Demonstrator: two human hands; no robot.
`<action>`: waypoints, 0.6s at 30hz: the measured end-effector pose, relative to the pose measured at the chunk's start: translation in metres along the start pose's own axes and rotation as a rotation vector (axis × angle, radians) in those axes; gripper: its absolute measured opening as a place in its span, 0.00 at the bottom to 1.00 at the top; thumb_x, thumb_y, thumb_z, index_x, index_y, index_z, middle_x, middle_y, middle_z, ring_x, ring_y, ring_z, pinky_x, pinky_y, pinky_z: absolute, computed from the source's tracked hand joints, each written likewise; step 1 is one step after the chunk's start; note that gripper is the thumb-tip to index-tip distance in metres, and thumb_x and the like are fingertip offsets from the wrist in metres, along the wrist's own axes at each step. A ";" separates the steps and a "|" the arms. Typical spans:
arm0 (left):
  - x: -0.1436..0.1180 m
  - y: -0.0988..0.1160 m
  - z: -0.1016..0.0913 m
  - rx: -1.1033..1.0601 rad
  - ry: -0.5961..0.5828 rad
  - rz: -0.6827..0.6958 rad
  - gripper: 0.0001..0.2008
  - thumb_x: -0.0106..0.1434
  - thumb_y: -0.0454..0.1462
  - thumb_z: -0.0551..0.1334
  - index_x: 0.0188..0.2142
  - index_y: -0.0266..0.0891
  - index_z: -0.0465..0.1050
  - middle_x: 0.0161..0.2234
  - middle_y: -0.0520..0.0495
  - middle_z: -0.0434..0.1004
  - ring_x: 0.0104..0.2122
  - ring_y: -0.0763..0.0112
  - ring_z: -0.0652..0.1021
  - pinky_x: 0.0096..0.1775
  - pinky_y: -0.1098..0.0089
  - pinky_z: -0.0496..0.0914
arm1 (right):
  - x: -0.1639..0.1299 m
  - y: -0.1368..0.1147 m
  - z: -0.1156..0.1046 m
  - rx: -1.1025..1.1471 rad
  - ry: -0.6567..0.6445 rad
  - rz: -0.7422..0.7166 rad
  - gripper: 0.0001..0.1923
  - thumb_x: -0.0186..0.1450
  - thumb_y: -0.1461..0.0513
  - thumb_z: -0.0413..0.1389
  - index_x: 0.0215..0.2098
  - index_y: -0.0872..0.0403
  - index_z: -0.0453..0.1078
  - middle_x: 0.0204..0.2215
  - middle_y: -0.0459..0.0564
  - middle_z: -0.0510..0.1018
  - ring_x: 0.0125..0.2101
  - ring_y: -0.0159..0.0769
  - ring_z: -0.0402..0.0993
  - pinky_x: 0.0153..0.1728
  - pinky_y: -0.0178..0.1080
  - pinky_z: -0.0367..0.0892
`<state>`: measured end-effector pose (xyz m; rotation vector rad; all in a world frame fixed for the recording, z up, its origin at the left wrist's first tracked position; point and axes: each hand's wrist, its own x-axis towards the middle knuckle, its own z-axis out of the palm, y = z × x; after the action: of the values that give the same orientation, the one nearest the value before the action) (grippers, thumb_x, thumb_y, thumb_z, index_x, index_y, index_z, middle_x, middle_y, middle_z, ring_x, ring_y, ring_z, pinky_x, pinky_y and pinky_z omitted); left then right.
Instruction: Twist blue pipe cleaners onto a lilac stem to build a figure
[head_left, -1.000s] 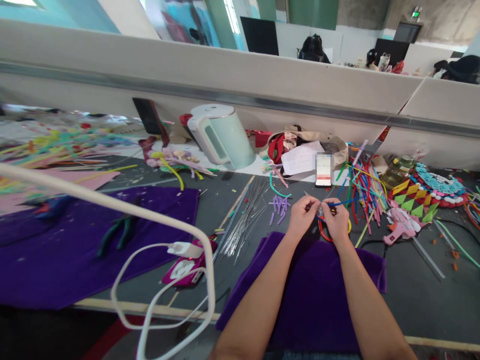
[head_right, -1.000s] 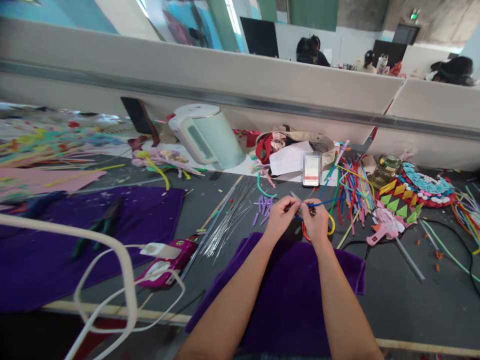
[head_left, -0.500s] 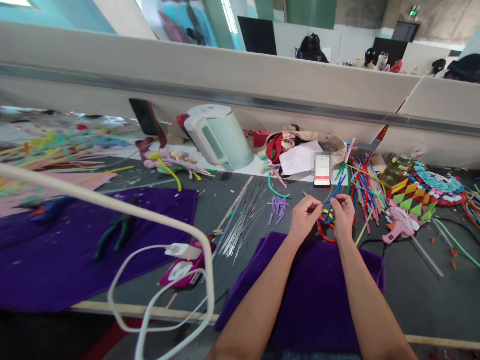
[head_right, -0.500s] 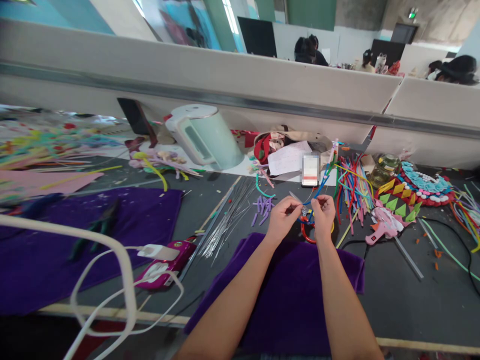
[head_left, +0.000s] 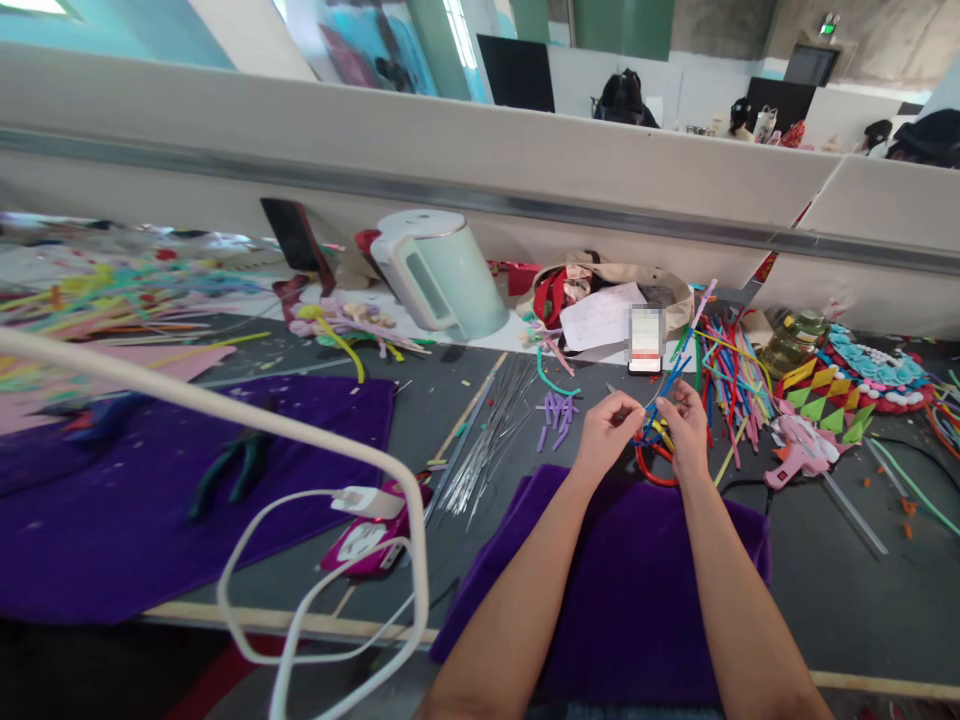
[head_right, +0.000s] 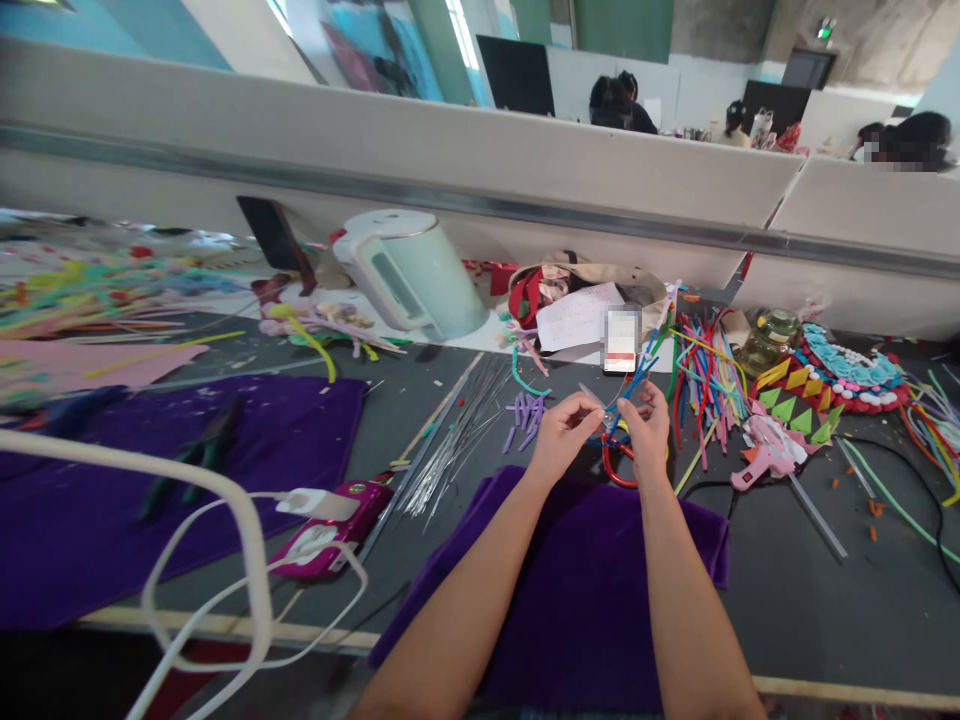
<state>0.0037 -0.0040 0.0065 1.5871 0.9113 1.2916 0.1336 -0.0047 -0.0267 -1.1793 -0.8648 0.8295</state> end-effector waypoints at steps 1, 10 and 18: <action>0.000 -0.001 0.000 0.008 0.005 -0.005 0.09 0.59 0.40 0.60 0.26 0.37 0.69 0.24 0.52 0.67 0.23 0.75 0.70 0.27 0.74 0.65 | 0.000 -0.001 -0.001 -0.036 0.009 -0.017 0.29 0.53 0.53 0.60 0.51 0.54 0.62 0.40 0.50 0.68 0.31 0.29 0.64 0.34 0.34 0.64; 0.002 -0.007 -0.004 0.240 0.110 0.106 0.09 0.60 0.40 0.59 0.26 0.38 0.70 0.26 0.51 0.67 0.25 0.74 0.69 0.29 0.74 0.63 | -0.006 -0.016 -0.003 -0.387 0.165 -0.341 0.21 0.55 0.53 0.60 0.42 0.53 0.65 0.39 0.52 0.70 0.42 0.40 0.63 0.47 0.44 0.58; 0.003 -0.012 -0.008 0.328 0.179 0.097 0.08 0.61 0.39 0.59 0.28 0.40 0.72 0.27 0.51 0.69 0.25 0.74 0.71 0.30 0.73 0.64 | -0.005 -0.017 0.002 -0.032 0.092 -0.176 0.17 0.57 0.52 0.57 0.38 0.54 0.63 0.30 0.46 0.70 0.28 0.29 0.67 0.30 0.33 0.64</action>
<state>-0.0036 0.0048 -0.0033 1.8044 1.2202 1.4249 0.1309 -0.0111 -0.0105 -1.1425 -0.8948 0.6153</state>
